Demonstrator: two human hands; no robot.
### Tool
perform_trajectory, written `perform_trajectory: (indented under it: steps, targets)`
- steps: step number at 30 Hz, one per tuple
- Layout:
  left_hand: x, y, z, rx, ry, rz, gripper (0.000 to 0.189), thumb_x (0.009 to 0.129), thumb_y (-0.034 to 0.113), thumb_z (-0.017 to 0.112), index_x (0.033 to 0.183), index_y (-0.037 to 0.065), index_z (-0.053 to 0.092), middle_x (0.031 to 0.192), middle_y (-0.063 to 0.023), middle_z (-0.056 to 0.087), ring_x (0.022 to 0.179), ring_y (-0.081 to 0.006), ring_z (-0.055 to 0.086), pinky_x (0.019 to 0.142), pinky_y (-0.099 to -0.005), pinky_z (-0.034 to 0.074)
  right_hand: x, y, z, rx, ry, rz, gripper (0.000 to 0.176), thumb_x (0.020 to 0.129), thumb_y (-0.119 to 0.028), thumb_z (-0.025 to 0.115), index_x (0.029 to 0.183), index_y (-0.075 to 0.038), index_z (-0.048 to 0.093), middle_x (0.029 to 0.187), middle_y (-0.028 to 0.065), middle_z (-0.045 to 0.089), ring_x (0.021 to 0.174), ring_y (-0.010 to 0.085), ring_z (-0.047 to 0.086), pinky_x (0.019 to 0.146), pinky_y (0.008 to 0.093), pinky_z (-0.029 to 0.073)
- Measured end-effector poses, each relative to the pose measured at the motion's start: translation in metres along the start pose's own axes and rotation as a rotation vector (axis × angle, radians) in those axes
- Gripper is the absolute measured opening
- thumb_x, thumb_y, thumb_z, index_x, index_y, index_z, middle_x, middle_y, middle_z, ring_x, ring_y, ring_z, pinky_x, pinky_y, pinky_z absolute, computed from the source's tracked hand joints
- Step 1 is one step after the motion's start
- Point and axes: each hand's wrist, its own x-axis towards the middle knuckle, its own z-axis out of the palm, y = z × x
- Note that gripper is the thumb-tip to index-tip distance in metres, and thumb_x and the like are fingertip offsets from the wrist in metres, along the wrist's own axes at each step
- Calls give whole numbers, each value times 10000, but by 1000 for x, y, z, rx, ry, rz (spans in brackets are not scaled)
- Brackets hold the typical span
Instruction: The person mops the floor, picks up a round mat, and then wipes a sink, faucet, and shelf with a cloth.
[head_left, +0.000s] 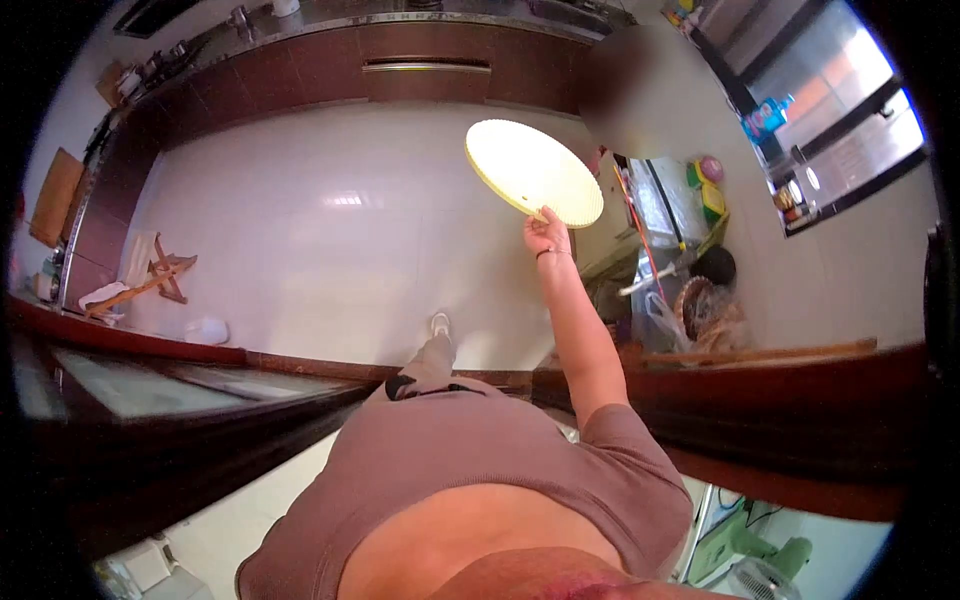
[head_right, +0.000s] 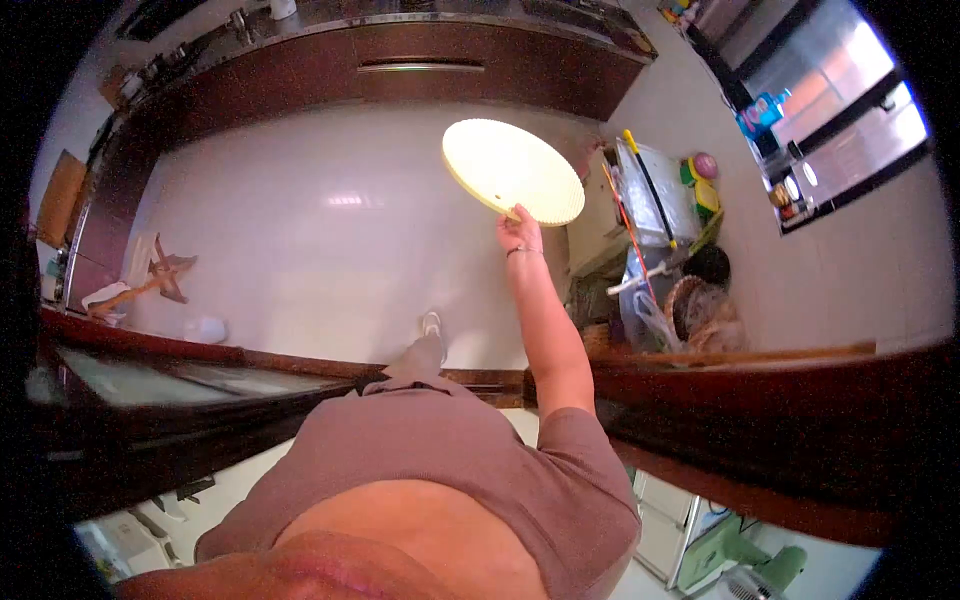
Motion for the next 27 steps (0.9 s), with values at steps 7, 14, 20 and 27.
perform_trajectory:
  steps: [7,14,20,27]
  targets:
    - [116,166,-68,-3,55,142,169,694,181,526,737,51,625,696,-124,596,627,-253,557,562,-400,431,121,-21,97,-76,44,14,89,800,-100,531,865,-53,492,793,64,509,675,184,484,556,290,443]
    - [154,302,-138,-126,177,258,164,708,180,528,748,53,625,684,-118,592,601,-244,551,538,-396,431,221,-36,182,-71,-59,10,63,798,-114,521,770,-59,505,710,45,524,625,186,484,576,305,426]
    - [182,282,-111,-217,216,58,161,721,179,529,758,56,626,673,-113,589,578,-237,546,517,-392,431,394,-63,263,-184,-35,23,131,779,-152,549,833,-68,464,689,60,459,533,183,410,518,289,401]
    - [155,252,73,-324,109,-423,156,735,178,531,768,58,626,661,-107,586,552,-229,540,493,-388,430,489,-96,398,-463,-233,-16,178,807,-190,463,795,-15,490,687,94,506,477,196,479,430,265,425]
